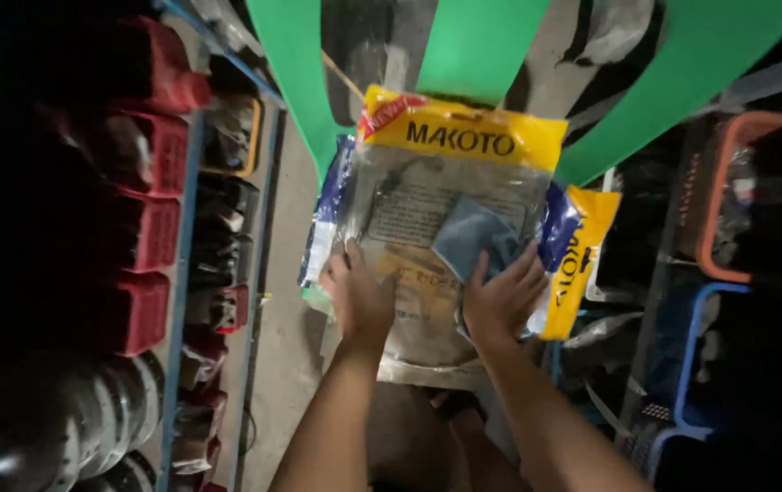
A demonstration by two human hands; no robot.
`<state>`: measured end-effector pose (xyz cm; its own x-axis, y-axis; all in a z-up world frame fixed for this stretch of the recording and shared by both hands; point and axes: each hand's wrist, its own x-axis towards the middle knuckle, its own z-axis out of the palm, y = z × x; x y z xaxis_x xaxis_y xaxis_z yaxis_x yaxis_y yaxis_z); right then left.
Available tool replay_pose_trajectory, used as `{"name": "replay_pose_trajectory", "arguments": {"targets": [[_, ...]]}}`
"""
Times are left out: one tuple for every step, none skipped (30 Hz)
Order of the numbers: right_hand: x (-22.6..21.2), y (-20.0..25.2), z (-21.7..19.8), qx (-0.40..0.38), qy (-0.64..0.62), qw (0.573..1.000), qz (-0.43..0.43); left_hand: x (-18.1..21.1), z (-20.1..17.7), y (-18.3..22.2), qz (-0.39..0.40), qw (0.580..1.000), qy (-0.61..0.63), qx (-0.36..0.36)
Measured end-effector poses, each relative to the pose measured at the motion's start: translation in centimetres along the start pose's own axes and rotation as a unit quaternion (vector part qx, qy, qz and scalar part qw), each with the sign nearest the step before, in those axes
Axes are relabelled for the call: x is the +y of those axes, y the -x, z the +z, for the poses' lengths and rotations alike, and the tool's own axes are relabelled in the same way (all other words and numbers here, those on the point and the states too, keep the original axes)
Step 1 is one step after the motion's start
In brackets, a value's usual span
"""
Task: The person wipes a packaged motorcycle spare part with a blue cloth while it is on a green chair and then continues wiping various packaged parts on a storage rack.
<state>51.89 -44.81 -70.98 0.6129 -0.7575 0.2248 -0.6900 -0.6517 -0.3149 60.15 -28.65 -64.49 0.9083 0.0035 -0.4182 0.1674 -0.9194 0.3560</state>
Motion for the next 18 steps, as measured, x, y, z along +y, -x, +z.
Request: {"name": "replay_pose_trajectory", "arguments": {"targets": [[-0.3, 0.1, 0.1, 0.004, -0.006, 1.000, 0.002, -0.2, 0.0, -0.4, -0.011, 1.000, -0.005, 0.010], [-0.4, 0.0, 0.1, 0.008, -0.012, 1.000, 0.001, -0.3, 0.0, -0.6, -0.024, 0.999, -0.008, 0.020], [0.1, 0.7, 0.4, 0.004, -0.008, 1.000, -0.001, -1.5, 1.2, -0.6, -0.028, 0.999, -0.006, 0.015], [0.3, 0.6, 1.0, 0.001, -0.010, 1.000, 0.002, -2.3, 2.3, -1.3, -0.004, 0.996, 0.003, 0.094], [0.4, 0.5, 1.5, -0.001, -0.012, 1.000, 0.006, -3.1, 3.3, -1.9, 0.019, 0.985, 0.012, 0.172], [0.4, 0.2, 2.1, 0.004, -0.014, 1.000, 0.002, -3.3, 4.1, -2.5, 0.020, 0.984, 0.016, 0.176], [0.5, -0.1, 2.7, 0.022, 0.040, 0.999, -0.009, -3.5, 5.0, -3.1, 0.051, 0.962, -0.013, 0.268], [0.9, 0.8, 2.6, 0.030, 0.098, 0.995, -0.015, -4.3, 5.9, -2.6, 0.079, 0.933, -0.049, 0.348], [0.6, 0.3, 2.3, 0.025, 0.101, 0.994, -0.015, -4.2, 5.9, -3.0, 0.078, 0.935, -0.051, 0.343], [0.3, 0.1, 1.8, 0.052, 0.093, 0.993, -0.057, -4.3, 5.9, -3.0, 0.090, 0.927, -0.064, 0.358], [0.0, -0.1, 1.1, 0.079, 0.084, 0.988, -0.099, -4.4, 5.7, -2.9, 0.102, 0.919, -0.076, 0.373], [0.0, -0.2, 0.6, 0.086, 0.079, 0.988, -0.103, -4.6, 6.0, -3.0, 0.101, 0.916, -0.073, 0.381], [-0.1, -0.4, 0.0, 0.092, 0.097, 0.973, -0.186, -4.6, 6.2, -3.1, 0.106, 0.910, -0.081, 0.392], [-0.4, -0.4, -0.4, 0.101, 0.114, 0.952, -0.265, -4.9, 6.2, -3.4, 0.113, 0.903, -0.090, 0.404], [-1.4, 0.1, -0.7, 0.109, 0.109, 0.952, -0.265, -5.2, 6.5, -4.0, 0.115, 0.900, -0.088, 0.412], [-2.0, 1.1, -1.3, 0.004, 0.065, 0.918, -0.391, -5.7, 7.0, -4.0, 0.122, 0.905, -0.086, 0.399], [-2.4, 2.2, -1.8, -0.101, 0.020, 0.856, -0.507, -6.3, 7.7, -4.0, 0.128, 0.910, -0.084, 0.386], [-2.2, 2.1, -1.9, -0.108, 0.021, 0.854, -0.509, -6.1, 7.4, -3.5, 0.123, 0.913, -0.084, 0.381]]}}
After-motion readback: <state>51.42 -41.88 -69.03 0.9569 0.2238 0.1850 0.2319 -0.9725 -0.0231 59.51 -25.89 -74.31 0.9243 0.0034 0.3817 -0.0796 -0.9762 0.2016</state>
